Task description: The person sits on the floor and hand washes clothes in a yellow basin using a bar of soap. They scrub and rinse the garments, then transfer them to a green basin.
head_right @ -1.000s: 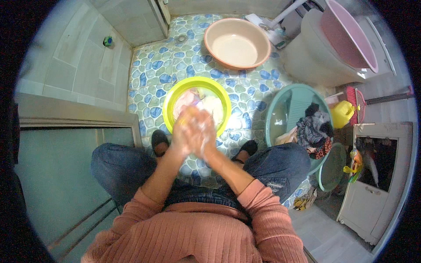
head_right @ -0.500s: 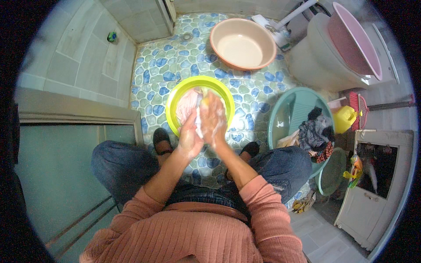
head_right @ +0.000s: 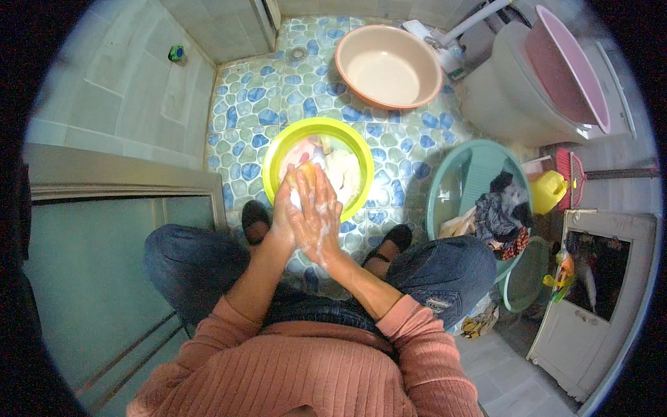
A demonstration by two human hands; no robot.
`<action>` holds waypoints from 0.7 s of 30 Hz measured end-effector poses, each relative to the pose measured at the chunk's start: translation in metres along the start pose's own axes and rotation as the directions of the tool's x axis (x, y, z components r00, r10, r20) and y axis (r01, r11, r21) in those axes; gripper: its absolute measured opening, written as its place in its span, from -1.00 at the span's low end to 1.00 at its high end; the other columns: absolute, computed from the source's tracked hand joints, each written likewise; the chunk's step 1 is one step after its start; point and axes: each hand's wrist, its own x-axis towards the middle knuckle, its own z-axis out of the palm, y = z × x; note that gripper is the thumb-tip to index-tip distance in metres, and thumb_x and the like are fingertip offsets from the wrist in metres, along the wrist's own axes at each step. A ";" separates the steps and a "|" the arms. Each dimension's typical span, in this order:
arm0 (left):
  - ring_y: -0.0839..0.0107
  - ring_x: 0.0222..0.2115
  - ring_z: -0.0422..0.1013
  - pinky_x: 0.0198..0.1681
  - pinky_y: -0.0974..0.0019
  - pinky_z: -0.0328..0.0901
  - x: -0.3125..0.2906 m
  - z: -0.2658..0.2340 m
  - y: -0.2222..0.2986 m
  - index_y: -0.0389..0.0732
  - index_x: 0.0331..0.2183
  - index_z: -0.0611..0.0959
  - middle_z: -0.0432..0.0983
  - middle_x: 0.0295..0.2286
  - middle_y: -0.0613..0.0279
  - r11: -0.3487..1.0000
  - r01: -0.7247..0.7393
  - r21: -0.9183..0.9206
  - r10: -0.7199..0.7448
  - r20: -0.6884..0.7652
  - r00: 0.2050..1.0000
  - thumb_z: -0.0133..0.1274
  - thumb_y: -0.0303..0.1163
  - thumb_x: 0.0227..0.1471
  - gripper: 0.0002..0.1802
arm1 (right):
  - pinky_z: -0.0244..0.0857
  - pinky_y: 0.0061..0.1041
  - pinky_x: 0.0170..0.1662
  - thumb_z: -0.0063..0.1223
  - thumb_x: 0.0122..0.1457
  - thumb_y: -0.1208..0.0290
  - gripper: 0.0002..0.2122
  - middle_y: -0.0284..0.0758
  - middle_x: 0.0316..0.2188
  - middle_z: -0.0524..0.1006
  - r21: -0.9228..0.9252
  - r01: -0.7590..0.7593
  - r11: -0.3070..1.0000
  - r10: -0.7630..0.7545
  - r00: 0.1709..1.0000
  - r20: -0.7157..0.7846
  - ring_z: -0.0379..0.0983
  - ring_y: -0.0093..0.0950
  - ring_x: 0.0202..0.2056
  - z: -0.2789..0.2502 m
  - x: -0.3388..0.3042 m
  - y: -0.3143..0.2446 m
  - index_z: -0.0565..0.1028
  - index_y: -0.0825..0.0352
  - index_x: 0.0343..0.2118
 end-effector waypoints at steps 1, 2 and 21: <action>0.32 0.04 0.29 0.12 0.17 0.19 0.003 -0.011 -0.004 -0.15 0.11 0.34 0.36 0.00 0.22 0.998 0.021 -0.052 -0.017 0.071 0.997 -0.26 -0.05 0.25 -0.48 | -0.11 -0.18 0.26 -0.15 0.22 0.16 -0.40 0.06 0.21 0.11 -0.012 0.014 1.000 -0.014 1.000 0.006 0.04 -0.03 0.22 -0.002 0.000 0.001 0.08 0.41 0.24; 0.32 0.03 0.30 0.11 0.17 0.20 0.005 -0.021 -0.010 -0.17 0.10 0.35 0.37 -0.01 0.21 0.994 0.052 -0.101 -0.037 0.140 0.990 -0.28 -0.06 0.26 -0.48 | -0.10 -0.19 0.26 -0.10 0.20 0.19 -0.39 0.07 0.20 0.13 0.040 -0.001 0.999 0.002 0.999 -0.032 0.05 -0.03 0.22 -0.001 0.008 0.016 0.08 0.39 0.24; 0.20 0.04 0.32 0.15 0.10 0.15 0.015 0.011 0.019 -0.23 0.10 0.35 0.40 0.00 0.09 0.986 -0.166 -0.018 0.160 -0.182 0.970 -0.30 -0.02 0.26 -0.44 | 0.46 -0.49 -0.22 -0.03 0.26 0.31 -0.64 -0.17 -0.23 0.46 0.940 -0.321 -0.112 0.550 0.768 0.328 0.47 -0.42 -0.18 -0.031 0.054 0.053 0.25 0.36 0.04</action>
